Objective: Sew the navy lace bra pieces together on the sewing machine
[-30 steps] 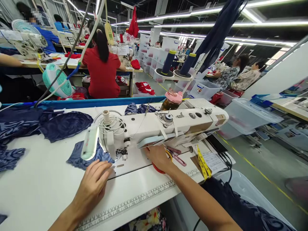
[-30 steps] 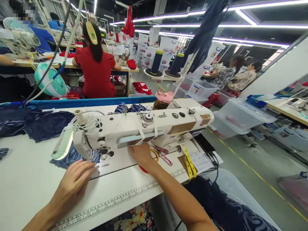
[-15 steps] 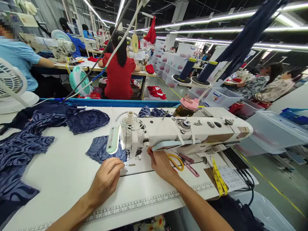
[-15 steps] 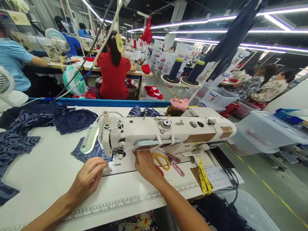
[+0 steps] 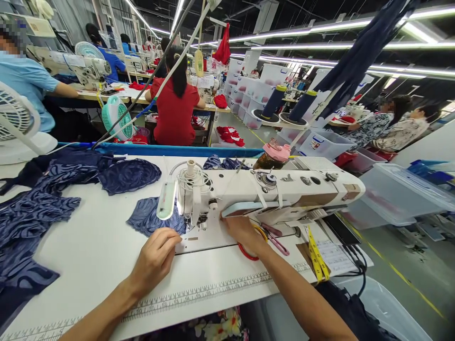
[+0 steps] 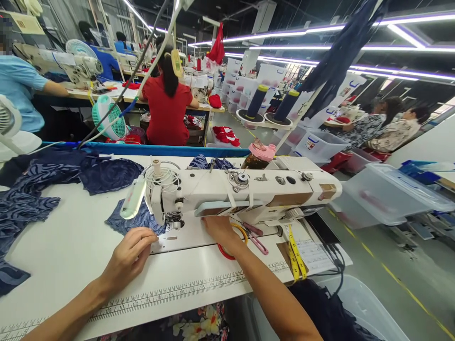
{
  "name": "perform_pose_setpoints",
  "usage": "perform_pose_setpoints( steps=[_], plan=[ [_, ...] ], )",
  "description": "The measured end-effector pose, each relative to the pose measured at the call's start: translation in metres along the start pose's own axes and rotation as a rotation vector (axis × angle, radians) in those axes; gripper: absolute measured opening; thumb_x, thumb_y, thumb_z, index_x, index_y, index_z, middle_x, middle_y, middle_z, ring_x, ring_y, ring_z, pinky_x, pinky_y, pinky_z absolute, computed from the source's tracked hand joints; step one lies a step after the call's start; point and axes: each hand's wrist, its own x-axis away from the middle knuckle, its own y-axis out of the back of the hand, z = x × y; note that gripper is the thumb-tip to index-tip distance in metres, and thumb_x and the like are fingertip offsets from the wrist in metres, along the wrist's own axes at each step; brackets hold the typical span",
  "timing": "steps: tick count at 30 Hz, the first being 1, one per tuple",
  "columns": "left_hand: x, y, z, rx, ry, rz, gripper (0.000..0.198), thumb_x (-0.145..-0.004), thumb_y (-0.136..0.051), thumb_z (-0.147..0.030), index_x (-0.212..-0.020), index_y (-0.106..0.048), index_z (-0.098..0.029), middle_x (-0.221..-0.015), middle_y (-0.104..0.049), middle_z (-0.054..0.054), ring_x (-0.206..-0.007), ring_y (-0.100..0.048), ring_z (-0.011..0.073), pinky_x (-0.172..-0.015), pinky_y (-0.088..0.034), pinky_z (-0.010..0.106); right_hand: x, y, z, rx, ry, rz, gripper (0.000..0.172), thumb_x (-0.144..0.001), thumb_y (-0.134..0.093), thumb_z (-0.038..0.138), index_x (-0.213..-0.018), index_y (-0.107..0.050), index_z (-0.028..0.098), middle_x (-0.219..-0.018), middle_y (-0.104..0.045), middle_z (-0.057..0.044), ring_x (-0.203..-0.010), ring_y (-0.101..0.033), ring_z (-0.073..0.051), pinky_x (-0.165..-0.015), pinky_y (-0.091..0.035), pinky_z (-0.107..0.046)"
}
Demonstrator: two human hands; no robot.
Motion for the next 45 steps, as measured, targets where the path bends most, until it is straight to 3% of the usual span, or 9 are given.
perform_pose_setpoints(
  steps=[6,11,16,22,27,30,34,39,45],
  plan=[
    [-0.005,0.004,-0.015,0.096,0.133,0.017,0.023,-0.094,-0.044,-0.006,-0.106,-0.059,-0.019,-0.099,-0.063,0.007,-0.098,-0.058,0.0201,-0.084,-0.050,0.035,0.024,-0.011,0.033,-0.195,0.145,-0.076,0.014,-0.095,-0.038,0.016,-0.089,-0.051,0.019,-0.091,-0.059,-0.007,-0.085,-0.054,-0.021,-0.075,-0.039,-0.030],
    [-0.019,0.004,-0.038,0.305,0.486,0.106,0.013,-0.095,-0.053,-0.028,-0.096,-0.062,-0.021,-0.087,-0.061,0.003,-0.072,-0.058,0.0143,-0.061,-0.049,0.026,0.040,-0.025,0.071,-1.177,0.014,0.004,0.032,-0.094,-0.047,0.050,-0.078,-0.043,0.023,-0.070,-0.041,0.004,-0.065,-0.040,-0.014,-0.062,-0.034,-0.025],
    [-0.018,-0.009,-0.041,0.392,0.615,0.058,0.016,-0.094,-0.055,-0.035,-0.093,-0.064,-0.021,-0.082,-0.057,0.001,-0.074,-0.058,0.0148,-0.060,-0.048,0.024,0.038,-0.033,0.100,-1.550,-0.120,0.084,0.042,-0.082,-0.064,0.058,-0.073,-0.045,0.021,-0.065,-0.029,0.006,-0.060,-0.026,-0.011,-0.058,-0.024,-0.025],
    [-0.014,-0.012,-0.038,0.570,0.744,0.016,0.025,-0.093,-0.051,-0.038,-0.080,-0.060,-0.019,-0.080,-0.052,0.001,-0.070,-0.053,0.0140,-0.057,-0.046,0.023,0.036,-0.038,0.110,-1.599,-0.103,0.051,0.039,-0.083,-0.067,0.053,-0.073,-0.048,0.020,-0.070,-0.039,0.004,-0.066,-0.033,-0.011,-0.062,-0.030,-0.024],
    [-0.022,-0.002,-0.031,0.918,0.939,0.142,0.029,-0.086,-0.059,-0.045,-0.075,-0.053,-0.018,-0.064,-0.042,-0.004,-0.058,-0.043,0.0107,-0.052,-0.042,0.021,0.032,-0.042,0.092,-1.538,-0.148,0.004,0.038,-0.082,-0.066,0.057,-0.085,-0.061,0.020,-0.079,-0.051,0.001,-0.069,-0.043,-0.012,-0.065,-0.036,-0.025],
    [-0.025,0.001,-0.026,0.969,0.955,0.218,0.033,-0.083,-0.061,-0.048,-0.075,-0.053,-0.018,-0.057,-0.040,-0.007,-0.052,-0.039,0.0087,-0.050,-0.037,0.020,0.032,-0.038,0.081,-1.416,-0.064,0.046,0.035,-0.084,-0.066,0.054,-0.097,-0.068,0.021,-0.090,-0.060,-0.002,-0.078,-0.051,-0.014,-0.070,-0.040,-0.027],
    [-0.026,-0.001,-0.026,0.973,0.947,0.252,0.037,-0.079,-0.064,-0.052,-0.072,-0.052,-0.018,-0.055,-0.039,-0.007,-0.050,-0.036,0.0076,-0.048,-0.033,0.019,0.031,-0.031,0.081,-1.343,0.074,0.110,0.024,-0.083,-0.068,0.045,-0.090,-0.071,0.022,-0.087,-0.065,-0.003,-0.088,-0.058,-0.019,-0.081,-0.044,-0.031],
    [-0.029,0.001,-0.027,0.942,0.957,0.281,0.037,-0.078,-0.063,-0.051,-0.070,-0.051,-0.018,-0.055,-0.037,-0.008,-0.050,-0.035,0.0076,-0.048,-0.031,0.020,0.035,-0.026,0.078,-1.113,0.083,0.005,0.028,-0.087,-0.062,0.048,-0.078,-0.062,0.021,-0.071,-0.053,0.001,-0.064,-0.042,-0.013,-0.061,-0.035,-0.027],
    [-0.032,0.006,-0.024,0.955,0.996,0.354,0.033,-0.076,-0.063,-0.047,-0.070,-0.050,-0.018,-0.057,-0.038,-0.007,-0.050,-0.035,0.0077,-0.049,-0.033,0.020,0.047,-0.009,0.059,-1.363,0.192,0.236,0.044,-0.098,-0.042,0.048,-0.064,-0.044,0.021,-0.061,-0.040,0.003,-0.058,-0.038,-0.013,-0.061,-0.034,-0.029]
  ],
)
